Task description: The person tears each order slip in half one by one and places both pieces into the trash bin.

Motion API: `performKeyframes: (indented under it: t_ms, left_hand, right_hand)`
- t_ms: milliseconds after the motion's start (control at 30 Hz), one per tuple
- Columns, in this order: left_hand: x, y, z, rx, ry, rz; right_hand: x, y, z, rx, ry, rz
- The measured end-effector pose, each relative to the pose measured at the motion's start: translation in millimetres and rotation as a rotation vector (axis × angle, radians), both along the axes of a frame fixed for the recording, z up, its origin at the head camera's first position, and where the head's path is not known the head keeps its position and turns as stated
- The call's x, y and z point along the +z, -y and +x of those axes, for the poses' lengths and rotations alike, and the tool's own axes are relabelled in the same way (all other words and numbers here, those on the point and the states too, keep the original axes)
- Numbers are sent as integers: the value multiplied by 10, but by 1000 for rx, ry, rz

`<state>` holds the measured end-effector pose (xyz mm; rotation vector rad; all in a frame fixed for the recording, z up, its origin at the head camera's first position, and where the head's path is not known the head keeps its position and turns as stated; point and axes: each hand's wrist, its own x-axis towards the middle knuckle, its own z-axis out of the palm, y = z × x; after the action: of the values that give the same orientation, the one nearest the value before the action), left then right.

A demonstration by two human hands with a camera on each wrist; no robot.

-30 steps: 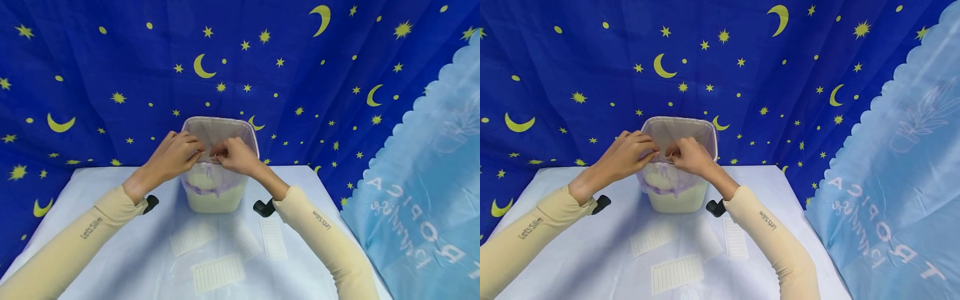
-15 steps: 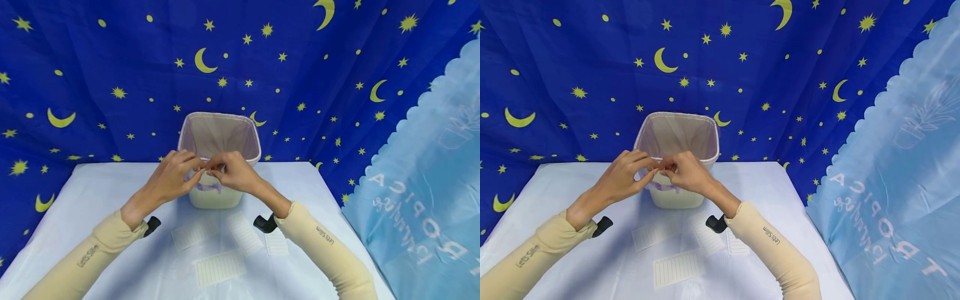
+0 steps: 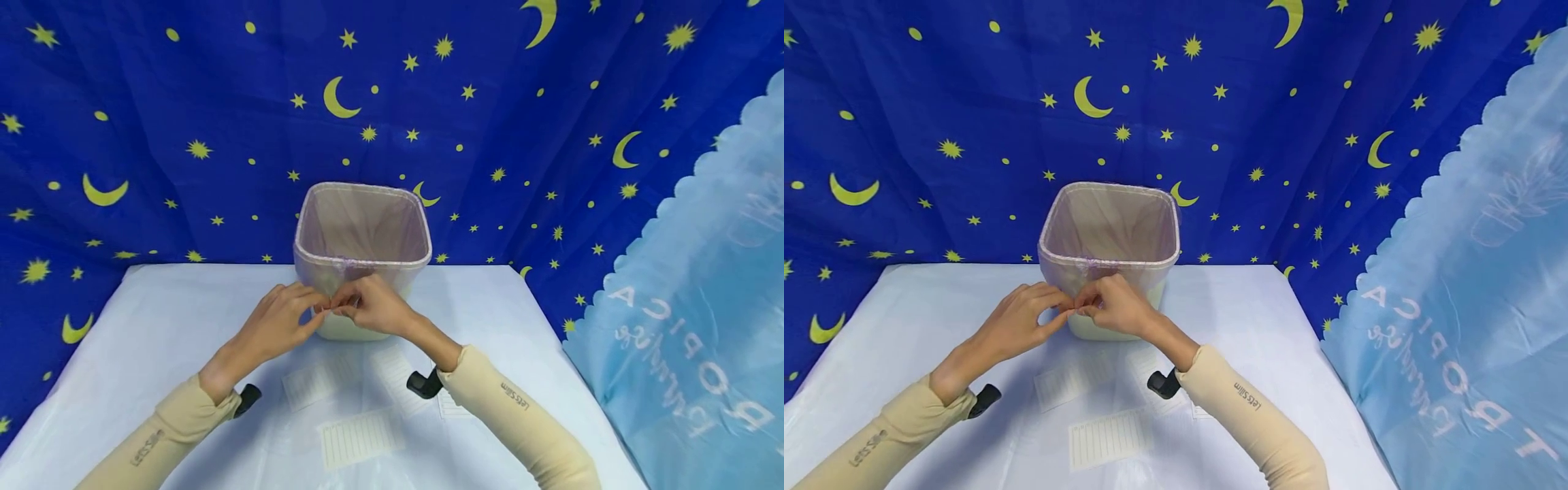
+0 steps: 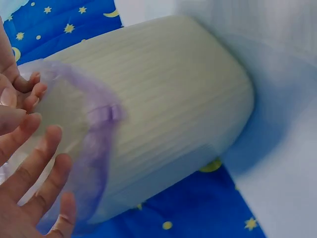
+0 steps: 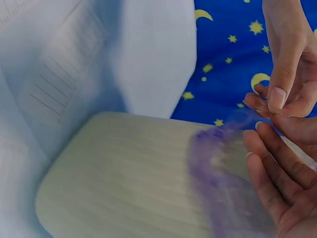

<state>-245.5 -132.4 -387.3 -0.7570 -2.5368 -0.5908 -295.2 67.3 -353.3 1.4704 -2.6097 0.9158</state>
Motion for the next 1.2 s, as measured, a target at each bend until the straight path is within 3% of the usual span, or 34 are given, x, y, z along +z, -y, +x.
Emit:
performKeyframes:
  t_ms: [367,533,800,900,1067,1200]
  left_hand:
    - [-416,24,58,22,109,-27]
    - [-516,22,85,26,142,-25]
    - [-690,38,54,3,203,-43]
    - [-758,44,40,6,183,-52]
    - [-905,82,60,52,166,-66]
    - [-1022,101,117,147,284,-78]
  right_hand:
    - [-482,118,4,-31,91,44]
    - [-651,151,-16,-51,143,32]
    - [-931,217,-101,21,188,69]
    - [-1011,232,-119,29,189,73]
    - [-1156,255,-130,32,222,105]
    - [-1284,267,-132,29,214,156]
